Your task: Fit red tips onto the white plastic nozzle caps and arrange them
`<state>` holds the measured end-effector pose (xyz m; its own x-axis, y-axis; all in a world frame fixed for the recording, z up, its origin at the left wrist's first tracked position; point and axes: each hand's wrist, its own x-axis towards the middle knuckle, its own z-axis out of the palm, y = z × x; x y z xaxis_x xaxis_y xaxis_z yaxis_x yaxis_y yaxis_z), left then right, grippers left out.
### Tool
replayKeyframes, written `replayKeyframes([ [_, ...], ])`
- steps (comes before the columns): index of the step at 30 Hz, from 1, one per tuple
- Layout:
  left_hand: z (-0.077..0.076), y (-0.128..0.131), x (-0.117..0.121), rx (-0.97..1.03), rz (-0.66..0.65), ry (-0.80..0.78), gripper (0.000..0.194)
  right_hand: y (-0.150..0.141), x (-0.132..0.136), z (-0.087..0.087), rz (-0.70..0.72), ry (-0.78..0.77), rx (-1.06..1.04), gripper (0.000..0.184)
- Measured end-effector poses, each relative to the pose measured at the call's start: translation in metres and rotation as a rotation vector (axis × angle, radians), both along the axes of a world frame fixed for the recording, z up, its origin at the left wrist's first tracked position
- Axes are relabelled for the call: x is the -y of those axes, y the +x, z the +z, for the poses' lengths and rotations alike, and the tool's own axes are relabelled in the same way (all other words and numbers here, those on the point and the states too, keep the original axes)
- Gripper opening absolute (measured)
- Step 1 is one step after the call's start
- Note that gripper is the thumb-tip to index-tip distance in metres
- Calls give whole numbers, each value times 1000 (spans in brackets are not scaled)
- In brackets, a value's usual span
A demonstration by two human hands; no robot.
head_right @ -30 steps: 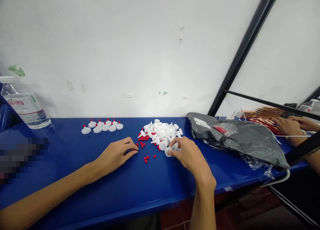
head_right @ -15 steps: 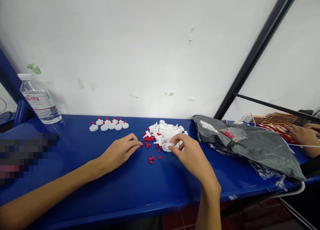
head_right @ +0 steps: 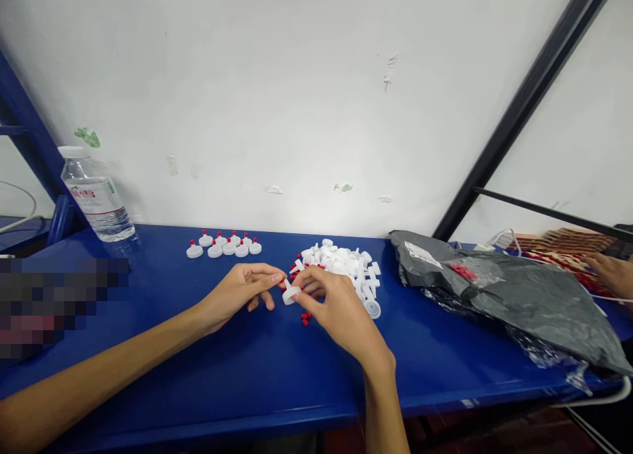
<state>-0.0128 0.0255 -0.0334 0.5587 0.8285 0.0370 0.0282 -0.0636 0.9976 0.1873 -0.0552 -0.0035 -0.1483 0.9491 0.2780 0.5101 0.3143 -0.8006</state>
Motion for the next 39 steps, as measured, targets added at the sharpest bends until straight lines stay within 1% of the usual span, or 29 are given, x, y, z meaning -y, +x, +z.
replayKeyframes([
  [3,3,1,3,-8,17,-10,46,1,1,0,24,-23,-13,6],
  [6,5,0,3,-5,7,-10,46,1,1,-1,38,-23,-25,5],
  [14,0,-1,0,25,-48,-13,43,3,-3,-4,26,18,-39,6],
  [19,1,0,2,27,-10,-24,42,-1,-4,-3,-2,33,-25,7],
  [23,3,-1,1,85,80,7,40,-8,-2,-3,-59,74,-43,13],
  [25,3,-1,0,126,141,9,40,-15,-1,-4,-92,91,-44,22],
  [27,3,-2,-1,158,187,2,41,-22,-1,-6,-139,117,-6,37],
  [28,3,-2,-1,168,200,0,41,-26,-2,-7,-176,148,28,42],
  [29,3,-3,-1,175,210,-1,41,-30,-3,-9,-219,188,69,43],
  [32,3,-3,-1,175,222,5,42,-41,-8,-14,-330,305,181,32],
  [34,3,-3,0,165,217,19,44,-44,-10,-17,-364,348,216,29],
  [36,4,-3,0,154,204,46,47,-45,-11,-18,-380,363,204,28],
  [39,4,-2,1,156,185,102,50,-41,-10,-18,-392,329,117,29],
])
